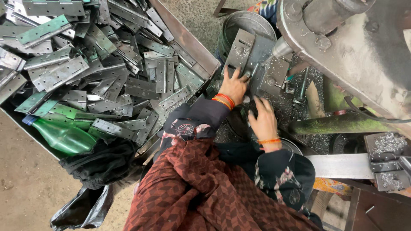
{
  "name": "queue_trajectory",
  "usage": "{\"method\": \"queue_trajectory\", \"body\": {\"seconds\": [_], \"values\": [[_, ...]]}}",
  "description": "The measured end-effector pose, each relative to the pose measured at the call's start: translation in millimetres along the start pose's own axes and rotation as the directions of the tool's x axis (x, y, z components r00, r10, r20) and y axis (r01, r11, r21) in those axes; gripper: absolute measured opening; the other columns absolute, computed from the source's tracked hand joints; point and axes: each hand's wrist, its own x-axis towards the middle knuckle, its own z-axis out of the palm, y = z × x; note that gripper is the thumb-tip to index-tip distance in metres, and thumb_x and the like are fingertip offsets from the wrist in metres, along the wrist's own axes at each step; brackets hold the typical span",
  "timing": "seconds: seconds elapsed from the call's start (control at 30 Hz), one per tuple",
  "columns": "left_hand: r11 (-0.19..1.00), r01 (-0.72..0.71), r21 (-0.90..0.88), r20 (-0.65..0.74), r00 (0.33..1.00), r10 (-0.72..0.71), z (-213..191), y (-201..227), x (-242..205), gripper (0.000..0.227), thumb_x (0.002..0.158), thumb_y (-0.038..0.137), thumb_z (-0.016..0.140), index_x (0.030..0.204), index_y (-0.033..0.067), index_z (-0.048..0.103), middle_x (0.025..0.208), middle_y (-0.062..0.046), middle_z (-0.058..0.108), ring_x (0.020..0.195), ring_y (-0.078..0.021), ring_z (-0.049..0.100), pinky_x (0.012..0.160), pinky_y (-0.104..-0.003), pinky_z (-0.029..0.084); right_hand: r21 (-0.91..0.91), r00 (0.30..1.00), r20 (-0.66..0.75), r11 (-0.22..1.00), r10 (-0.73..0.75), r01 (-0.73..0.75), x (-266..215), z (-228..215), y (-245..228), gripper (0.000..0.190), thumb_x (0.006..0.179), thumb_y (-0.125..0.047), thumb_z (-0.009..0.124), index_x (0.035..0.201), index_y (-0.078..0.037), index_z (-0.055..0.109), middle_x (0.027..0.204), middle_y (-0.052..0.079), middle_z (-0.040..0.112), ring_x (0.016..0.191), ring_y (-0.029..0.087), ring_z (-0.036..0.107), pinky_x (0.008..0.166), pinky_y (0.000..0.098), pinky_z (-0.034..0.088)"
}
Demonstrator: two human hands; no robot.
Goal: The person operates a press machine to process metal brackets. They pick up brackets from a pile, place them into the machine, and remove the processed pieces, repeating this cycle continuously.
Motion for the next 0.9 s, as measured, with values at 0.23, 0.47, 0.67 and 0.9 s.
{"method": "queue_trajectory", "body": {"seconds": [0.23,0.47,0.67,0.9], "values": [[1.000,0.020,0.013,-0.009,1.000,-0.020,16.5,-0.9,23.8,0.034,0.094,0.020,0.052,0.116,0.0132,0.076,0.140,0.003,0.061,0.147,-0.0328,0.034,0.114,-0.081,0.010,-0.256,0.869,0.318,0.917,0.379,-0.306,-67.3,28.5,7.8,0.083,0.084,-0.040,0.075,0.152,-0.012,0.037,0.137,0.021,0.056,0.111,0.044,0.062,0.086,0.0531,0.055],[0.999,-0.014,0.053,-0.085,0.996,0.018,13.5,0.9,18.1,0.029,0.094,0.024,0.054,0.104,0.0137,0.080,0.135,0.000,0.065,0.145,-0.0351,0.038,0.114,-0.079,0.013,-0.112,0.894,0.194,0.915,0.403,-0.388,-125.4,111.9,31.7,0.087,0.078,-0.032,0.076,0.154,-0.018,0.036,0.131,0.022,0.056,0.104,0.047,0.066,0.079,0.0550,0.057],[0.999,0.024,0.022,-0.130,0.991,-0.021,14.9,5.5,7.2,0.029,0.092,0.025,0.055,0.099,0.0128,0.081,0.130,-0.001,0.068,0.141,-0.0372,0.041,0.114,-0.079,0.014,-0.205,0.829,0.332,0.892,0.451,-0.403,-105.4,77.8,33.6,0.084,0.083,-0.035,0.075,0.156,-0.020,0.036,0.127,0.019,0.061,0.105,0.044,0.067,0.083,0.0543,0.056],[0.994,0.111,0.000,-0.186,0.976,-0.109,20.1,10.1,30.5,0.028,0.093,0.024,0.056,0.096,0.0120,0.081,0.128,-0.003,0.069,0.141,-0.0380,0.041,0.114,-0.077,0.018,-0.298,0.836,0.357,0.898,0.418,-0.322,-73.9,52.3,35.3,0.076,0.086,-0.040,0.075,0.151,-0.021,0.041,0.126,0.017,0.065,0.107,0.043,0.068,0.088,0.0535,0.057]]}}
